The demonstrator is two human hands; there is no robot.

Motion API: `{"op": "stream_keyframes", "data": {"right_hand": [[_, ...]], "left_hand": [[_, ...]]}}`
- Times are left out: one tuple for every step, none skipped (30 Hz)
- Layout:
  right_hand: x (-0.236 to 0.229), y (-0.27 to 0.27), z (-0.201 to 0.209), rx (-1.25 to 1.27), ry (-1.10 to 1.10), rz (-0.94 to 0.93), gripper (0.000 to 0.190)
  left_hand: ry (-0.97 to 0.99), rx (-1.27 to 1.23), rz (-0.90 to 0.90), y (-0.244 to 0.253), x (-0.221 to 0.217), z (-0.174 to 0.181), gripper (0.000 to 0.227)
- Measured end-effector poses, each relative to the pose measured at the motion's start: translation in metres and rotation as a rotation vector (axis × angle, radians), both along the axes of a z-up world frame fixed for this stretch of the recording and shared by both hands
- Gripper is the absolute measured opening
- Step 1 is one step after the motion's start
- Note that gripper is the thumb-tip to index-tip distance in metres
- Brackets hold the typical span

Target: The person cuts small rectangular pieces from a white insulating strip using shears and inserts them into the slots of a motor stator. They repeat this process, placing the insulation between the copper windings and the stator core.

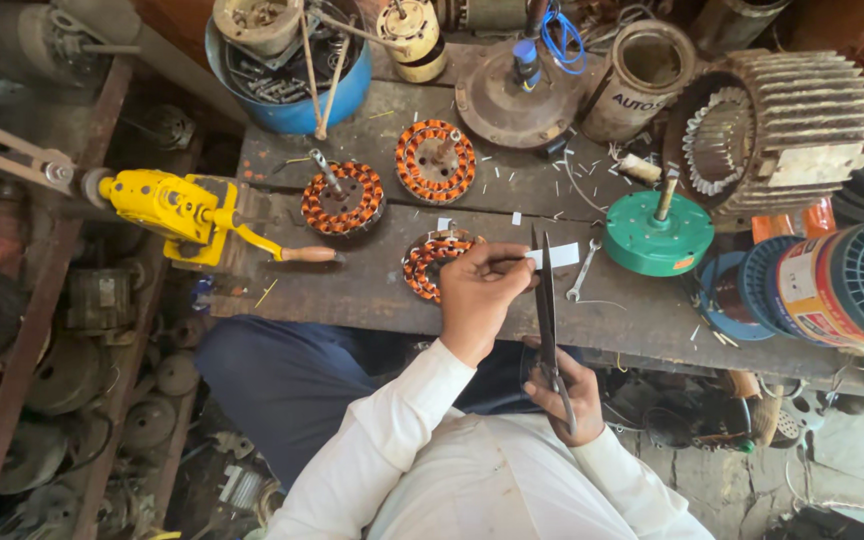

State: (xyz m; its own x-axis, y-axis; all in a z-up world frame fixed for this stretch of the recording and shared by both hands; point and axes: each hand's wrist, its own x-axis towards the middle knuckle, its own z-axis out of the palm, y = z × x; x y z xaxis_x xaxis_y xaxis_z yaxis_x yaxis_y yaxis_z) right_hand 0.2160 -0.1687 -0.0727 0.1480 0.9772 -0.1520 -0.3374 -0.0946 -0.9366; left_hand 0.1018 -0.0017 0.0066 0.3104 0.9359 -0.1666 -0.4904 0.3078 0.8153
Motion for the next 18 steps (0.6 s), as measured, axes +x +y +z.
{"op": "stream_keyframes", "data": {"right_hand": [[-0.001, -0.002, -0.002, -0.014, -0.007, -0.008, 0.072], [0.0, -0.003, -0.003, -0.025, -0.018, -0.018, 0.071], [-0.001, -0.003, -0.005, -0.035, -0.022, -0.022, 0.069], [-0.001, -0.005, -0.006, -0.047, -0.026, -0.026, 0.067], [-0.002, -0.008, -0.009, -0.06, -0.03, -0.03, 0.066], [-0.003, -0.011, -0.011, -0.095, -0.055, -0.045, 0.064], [-0.004, -0.016, -0.014, -0.13, -0.081, -0.06, 0.062], [-0.005, -0.017, -0.017, -0.159, -0.105, -0.073, 0.06], [-0.005, -0.021, -0.021, -0.174, -0.066, -0.073, 0.06], [-0.004, -0.026, -0.025, -0.189, -0.026, -0.075, 0.061], [-0.002, -0.029, -0.029, -0.205, 0.014, -0.076, 0.061], [0.0, -0.036, -0.034, -0.211, 0.017, -0.078, 0.059], [0.002, -0.041, -0.039, -0.216, 0.02, -0.08, 0.057], [0.004, -0.045, -0.043, -0.218, 0.026, -0.079, 0.055], [0.006, -0.055, -0.043, -0.254, 0.021, -0.083, 0.056], [0.008, -0.057, -0.042, -0.276, 0.015, -0.08, 0.058], [0.009, -0.055, -0.043, -0.298, 0.01, -0.076, 0.059], [0.008, -0.06, -0.042, -0.295, 0.016, -0.072, 0.057]], "left_hand": [[0.009, 0.001, 0.001, -0.001, 0.0, -0.003, 0.018], [0.006, 0.0, -0.006, -0.001, 0.0, -0.006, 0.018], [0.003, -0.001, -0.013, -0.001, 0.0, -0.009, 0.018], [-0.001, -0.005, -0.019, -0.002, 0.0, -0.014, 0.017], [0.014, -0.019, -0.022, -0.002, 0.001, -0.019, 0.018], [0.029, -0.035, -0.025, -0.003, 0.002, -0.025, 0.018], [0.044, -0.052, -0.028, -0.005, 0.003, -0.031, 0.018], [0.036, -0.072, -0.031, -0.006, 0.005, -0.036, 0.019], [0.028, -0.092, -0.034, -0.011, 0.007, -0.041, 0.02], [0.021, -0.112, -0.039, -0.014, 0.008, -0.047, 0.02], [0.023, -0.106, -0.037, -0.014, 0.008, -0.052, 0.021], [0.023, -0.107, -0.042, -0.018, 0.01, -0.058, 0.021], [0.023, -0.109, -0.047, -0.023, 0.012, -0.064, 0.021], [0.021, -0.144, -0.073, -0.028, 0.012, -0.068, 0.021], [0.02, -0.18, -0.098, -0.035, 0.011, -0.071, 0.02], [0.018, -0.201, -0.116, -0.032, 0.012, -0.072, 0.02], [-0.011, -0.184, -0.1, -0.027, 0.012, -0.074, 0.019], [-0.04, -0.189, -0.086, -0.033, 0.013, -0.076, 0.017]]}}
